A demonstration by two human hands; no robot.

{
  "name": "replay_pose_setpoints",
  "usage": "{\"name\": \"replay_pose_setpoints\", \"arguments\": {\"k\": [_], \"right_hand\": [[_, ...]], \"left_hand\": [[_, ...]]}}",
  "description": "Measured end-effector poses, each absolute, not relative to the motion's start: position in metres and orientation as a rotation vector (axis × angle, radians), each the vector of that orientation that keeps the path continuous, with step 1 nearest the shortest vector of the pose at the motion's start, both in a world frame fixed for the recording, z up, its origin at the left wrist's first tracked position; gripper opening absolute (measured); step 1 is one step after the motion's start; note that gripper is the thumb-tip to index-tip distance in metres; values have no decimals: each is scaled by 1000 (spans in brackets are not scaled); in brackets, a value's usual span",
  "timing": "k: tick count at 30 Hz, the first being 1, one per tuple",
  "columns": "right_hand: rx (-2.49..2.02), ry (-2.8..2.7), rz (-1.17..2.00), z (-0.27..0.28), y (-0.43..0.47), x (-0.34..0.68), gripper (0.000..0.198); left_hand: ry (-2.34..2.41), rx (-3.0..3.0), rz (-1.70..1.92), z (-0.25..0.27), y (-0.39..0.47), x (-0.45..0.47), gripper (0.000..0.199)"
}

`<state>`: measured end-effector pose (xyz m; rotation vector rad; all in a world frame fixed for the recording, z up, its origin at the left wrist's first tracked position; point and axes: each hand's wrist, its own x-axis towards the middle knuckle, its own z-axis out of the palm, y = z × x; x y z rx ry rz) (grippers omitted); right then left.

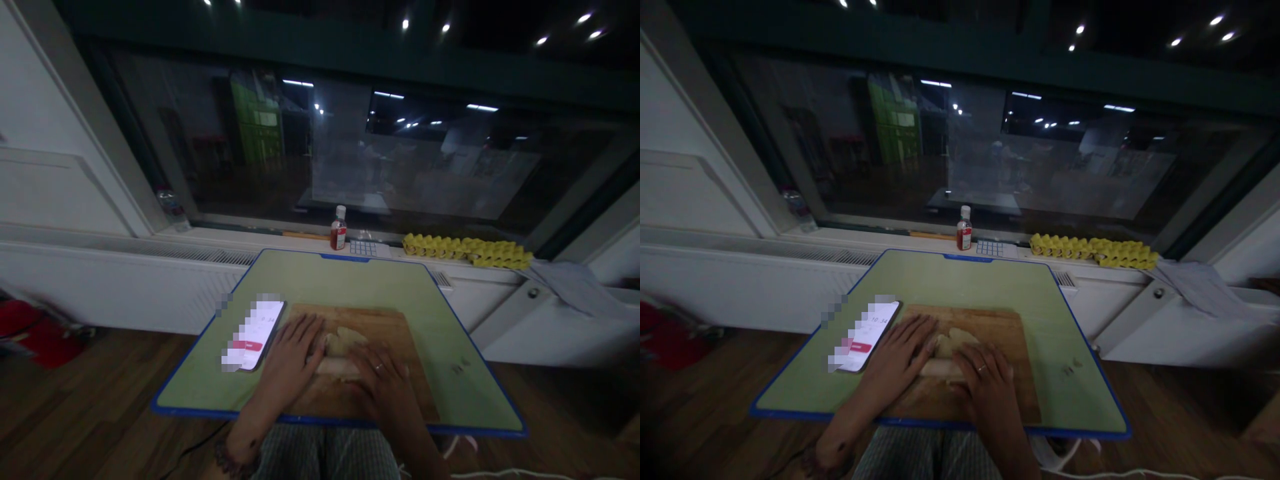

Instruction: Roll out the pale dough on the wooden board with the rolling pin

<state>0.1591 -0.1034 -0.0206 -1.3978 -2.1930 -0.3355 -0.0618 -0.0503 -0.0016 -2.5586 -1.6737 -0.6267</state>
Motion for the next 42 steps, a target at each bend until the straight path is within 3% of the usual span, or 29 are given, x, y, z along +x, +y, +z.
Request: {"name": "replay_pose_setpoints", "arguments": {"k": [8,14,18,25,33,42], "right_hand": [[-1518,-2126,-319,-29,-108,174,28],[-1638,-1890,-306,-37,-111,189,37],[-1680,-1612,14,-22,-99,200,45],[-1452,-1487,383,-16,-65,195,39],[-1559,-1431,391,-30,-68,191,44],[-1621,-1406,369,-28,-70,188,46]], "left_hand": [[-1533,-2446,-798,-3,-71,-70,48],[-1277,-2528,-887,3,-92,-66,42],[-1212,-2796,-756,2,-88,-52,44],[-1361,-2923,-504,4,-72,-29,60],[-1427,-2868,-280,19,-66,-8,59],[-1079,-2838,-46,18,-61,-6,47]]}}
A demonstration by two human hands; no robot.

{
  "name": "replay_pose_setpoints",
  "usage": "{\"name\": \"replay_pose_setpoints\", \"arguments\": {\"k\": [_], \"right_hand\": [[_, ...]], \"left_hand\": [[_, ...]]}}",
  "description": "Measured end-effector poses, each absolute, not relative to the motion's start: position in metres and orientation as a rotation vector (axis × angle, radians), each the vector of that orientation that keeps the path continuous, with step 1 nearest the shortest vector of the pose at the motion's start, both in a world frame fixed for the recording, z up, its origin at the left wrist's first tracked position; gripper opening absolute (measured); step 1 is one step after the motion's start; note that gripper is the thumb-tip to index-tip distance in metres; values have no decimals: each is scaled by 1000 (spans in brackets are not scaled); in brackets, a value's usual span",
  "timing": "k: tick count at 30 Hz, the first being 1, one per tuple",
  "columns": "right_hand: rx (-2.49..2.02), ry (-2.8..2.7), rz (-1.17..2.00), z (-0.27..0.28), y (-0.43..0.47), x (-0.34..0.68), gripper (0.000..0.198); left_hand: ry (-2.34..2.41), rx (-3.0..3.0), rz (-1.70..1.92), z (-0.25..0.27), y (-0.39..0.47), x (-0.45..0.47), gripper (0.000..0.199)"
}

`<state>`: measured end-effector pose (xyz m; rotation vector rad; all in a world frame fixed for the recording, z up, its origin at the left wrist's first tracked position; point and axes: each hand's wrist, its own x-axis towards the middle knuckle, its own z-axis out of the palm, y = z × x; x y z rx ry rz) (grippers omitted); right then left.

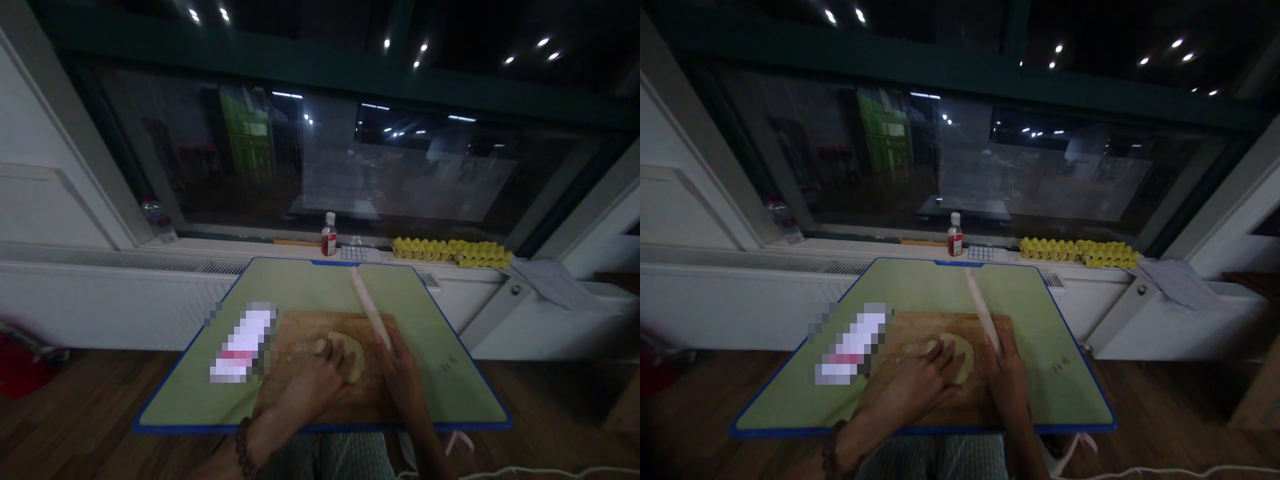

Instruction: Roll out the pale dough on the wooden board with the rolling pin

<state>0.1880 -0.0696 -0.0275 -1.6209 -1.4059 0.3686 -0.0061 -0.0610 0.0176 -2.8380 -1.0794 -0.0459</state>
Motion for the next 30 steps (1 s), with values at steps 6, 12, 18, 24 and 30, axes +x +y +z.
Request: {"name": "replay_pose_setpoints", "arguments": {"k": [6,12,18,24,30], "right_hand": [[-1667,-1391,399,-27,-70,187,46],[-1660,-1398,446,-21,-72,186,46],[-1660,-1398,445,-22,-73,187,46],[-1656,-1401,485,-26,-72,188,45],[-1611,-1412,484,-25,-72,188,44]], "left_hand": [[-984,-2760,92,10,-64,-1,37],[-778,-2832,-82,2,-63,-6,50],[-1028,-2934,-104,5,-57,-18,44],[-1273,-2903,-170,18,-56,-14,54],[-1397,-2869,-347,30,-54,-21,53]]}}
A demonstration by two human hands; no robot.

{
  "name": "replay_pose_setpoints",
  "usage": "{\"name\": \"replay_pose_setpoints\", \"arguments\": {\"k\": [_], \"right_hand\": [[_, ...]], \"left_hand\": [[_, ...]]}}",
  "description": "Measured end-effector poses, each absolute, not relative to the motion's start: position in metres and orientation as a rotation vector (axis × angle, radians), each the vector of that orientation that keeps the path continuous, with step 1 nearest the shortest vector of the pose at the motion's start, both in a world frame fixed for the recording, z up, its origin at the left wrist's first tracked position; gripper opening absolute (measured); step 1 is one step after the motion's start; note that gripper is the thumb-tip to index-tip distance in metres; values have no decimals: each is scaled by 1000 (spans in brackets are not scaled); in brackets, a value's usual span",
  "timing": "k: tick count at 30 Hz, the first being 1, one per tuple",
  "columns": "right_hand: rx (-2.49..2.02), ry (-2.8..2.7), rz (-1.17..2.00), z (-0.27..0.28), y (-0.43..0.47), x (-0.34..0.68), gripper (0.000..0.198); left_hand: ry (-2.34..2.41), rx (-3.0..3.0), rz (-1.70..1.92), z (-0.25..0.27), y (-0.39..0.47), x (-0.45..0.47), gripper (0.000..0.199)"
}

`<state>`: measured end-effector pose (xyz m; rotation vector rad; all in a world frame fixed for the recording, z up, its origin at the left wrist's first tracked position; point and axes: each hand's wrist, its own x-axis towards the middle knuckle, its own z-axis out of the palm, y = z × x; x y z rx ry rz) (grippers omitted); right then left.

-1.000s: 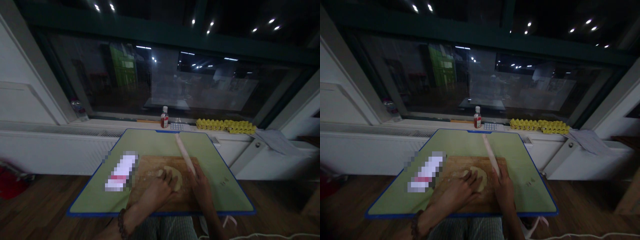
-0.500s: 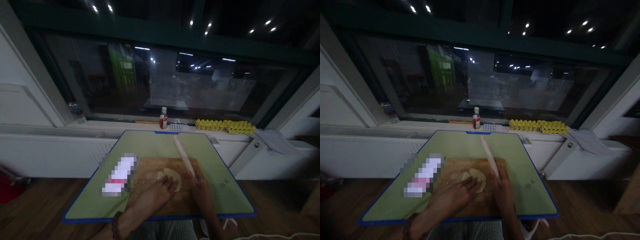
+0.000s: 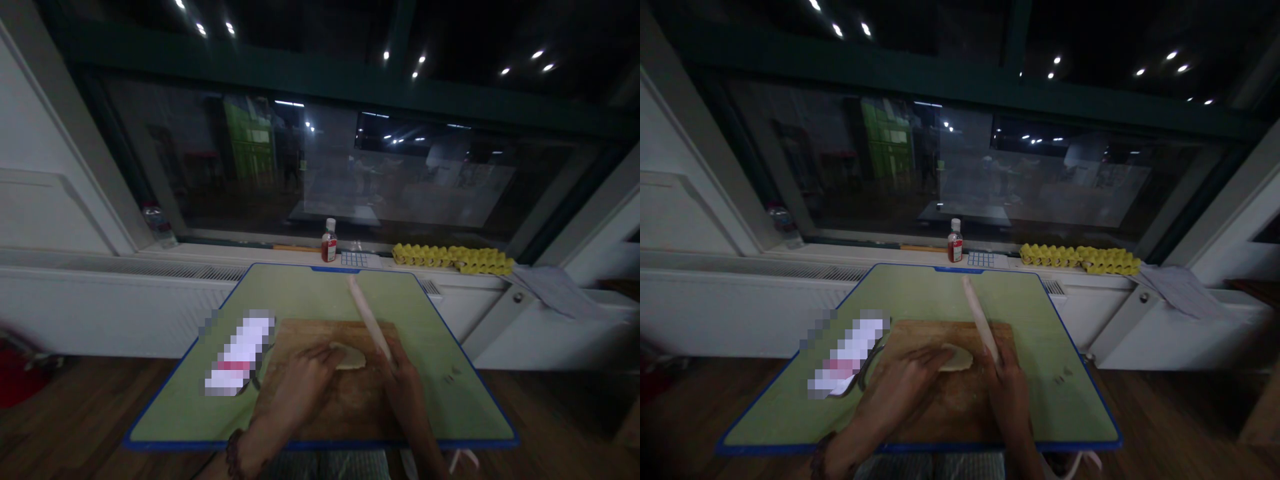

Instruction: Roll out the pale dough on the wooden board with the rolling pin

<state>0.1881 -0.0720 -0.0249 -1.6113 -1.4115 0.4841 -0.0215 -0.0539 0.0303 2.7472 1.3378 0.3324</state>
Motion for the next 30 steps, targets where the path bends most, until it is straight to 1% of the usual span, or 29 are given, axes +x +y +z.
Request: {"name": "replay_pose_setpoints", "arguments": {"k": [1,5,9,14,17,23,26,30], "right_hand": [[-1617,-1412,491,-25,-72,188,45],[-1649,-1395,460,-27,-71,188,45],[-1670,-1400,459,-27,-70,188,43],[-1669,-1402,430,-25,-71,188,41],[-1660,-1411,428,-24,-72,188,41],[-1627,-1426,453,-22,-73,188,39],[-1628,-1470,437,-20,-75,186,39],[-1659,-1579,416,-21,-76,185,37]], "left_hand": [[1375,2714,389,32,-53,-24,51],[1530,2480,638,36,-46,-34,32],[1510,2219,871,39,-43,-36,35],[1477,2080,845,37,-52,-23,35],[1407,2088,877,24,-53,-15,37],[1364,2057,1070,-14,-53,-14,53],[1377,2075,1137,-15,-60,-23,49],[1548,2205,1146,-2,-62,-37,42]]}}
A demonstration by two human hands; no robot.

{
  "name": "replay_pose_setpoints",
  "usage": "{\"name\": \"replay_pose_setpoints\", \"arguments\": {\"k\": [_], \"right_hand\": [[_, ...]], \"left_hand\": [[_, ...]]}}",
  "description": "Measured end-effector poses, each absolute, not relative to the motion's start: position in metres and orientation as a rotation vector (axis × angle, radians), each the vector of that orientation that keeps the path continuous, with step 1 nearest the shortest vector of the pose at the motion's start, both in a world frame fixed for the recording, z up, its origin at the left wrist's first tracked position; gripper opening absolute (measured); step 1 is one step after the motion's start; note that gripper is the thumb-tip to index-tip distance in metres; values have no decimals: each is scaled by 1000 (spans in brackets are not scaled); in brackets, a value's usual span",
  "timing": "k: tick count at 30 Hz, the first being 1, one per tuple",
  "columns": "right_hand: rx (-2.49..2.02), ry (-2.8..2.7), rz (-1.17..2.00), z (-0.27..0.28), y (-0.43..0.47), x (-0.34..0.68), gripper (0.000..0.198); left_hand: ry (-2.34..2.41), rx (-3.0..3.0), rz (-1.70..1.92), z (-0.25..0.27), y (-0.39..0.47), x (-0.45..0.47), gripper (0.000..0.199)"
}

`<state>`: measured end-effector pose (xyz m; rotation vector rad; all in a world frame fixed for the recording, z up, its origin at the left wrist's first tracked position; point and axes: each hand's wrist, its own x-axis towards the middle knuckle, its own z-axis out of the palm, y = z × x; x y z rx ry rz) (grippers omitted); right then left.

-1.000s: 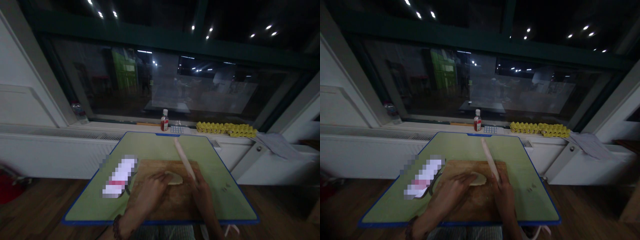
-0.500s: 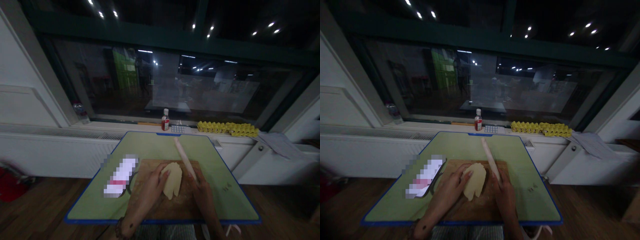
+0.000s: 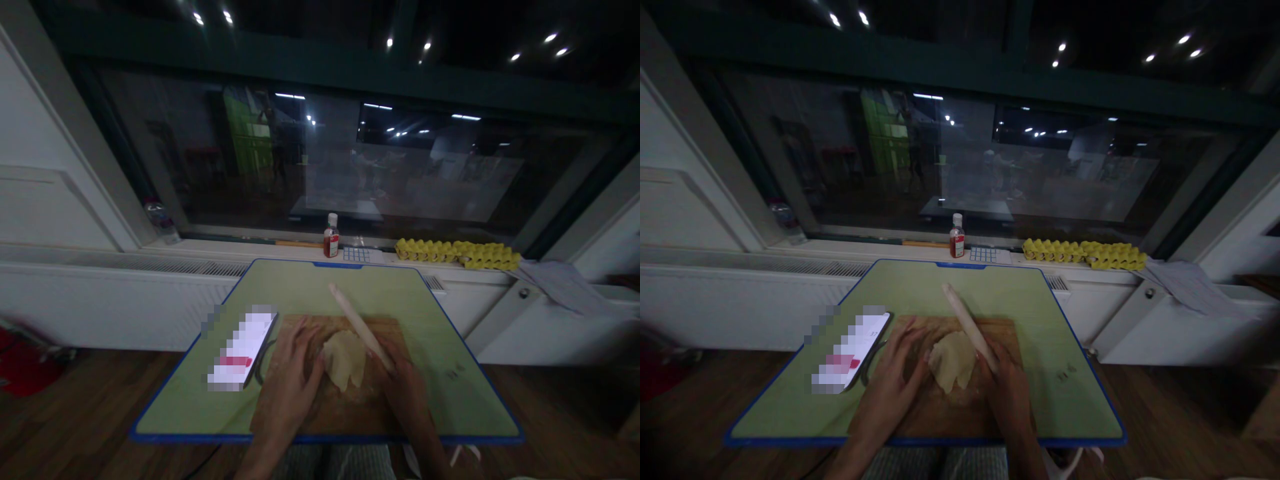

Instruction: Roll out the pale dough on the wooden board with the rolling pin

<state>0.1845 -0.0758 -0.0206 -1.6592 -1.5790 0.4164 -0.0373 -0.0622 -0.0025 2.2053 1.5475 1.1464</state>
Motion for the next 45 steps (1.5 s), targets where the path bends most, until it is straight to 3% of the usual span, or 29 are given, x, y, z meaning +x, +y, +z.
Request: {"name": "replay_pose_setpoints", "arguments": {"k": [4,11,20,30,37,45], "right_hand": [[-1700,-1690,311,-22,-77,183,35],[-1762,-1929,-49,-24,-82,181,30],[-1817,-1901,-196,-19,-81,181,27],[-1877,-2041,-447,-26,-67,188,33],[-1750,-2209,-474,-19,-58,196,32],[-1562,-2167,-168,-21,-38,187,41]], "left_hand": [[1647,2311,1243,11,-52,-45,37],[1686,2458,1099,29,-40,-49,33],[1612,2384,846,6,-38,-55,32],[1666,2430,506,19,-35,-54,45],[1655,2535,374,12,-24,-52,55],[1753,2570,537,-4,-30,-49,55]]}}
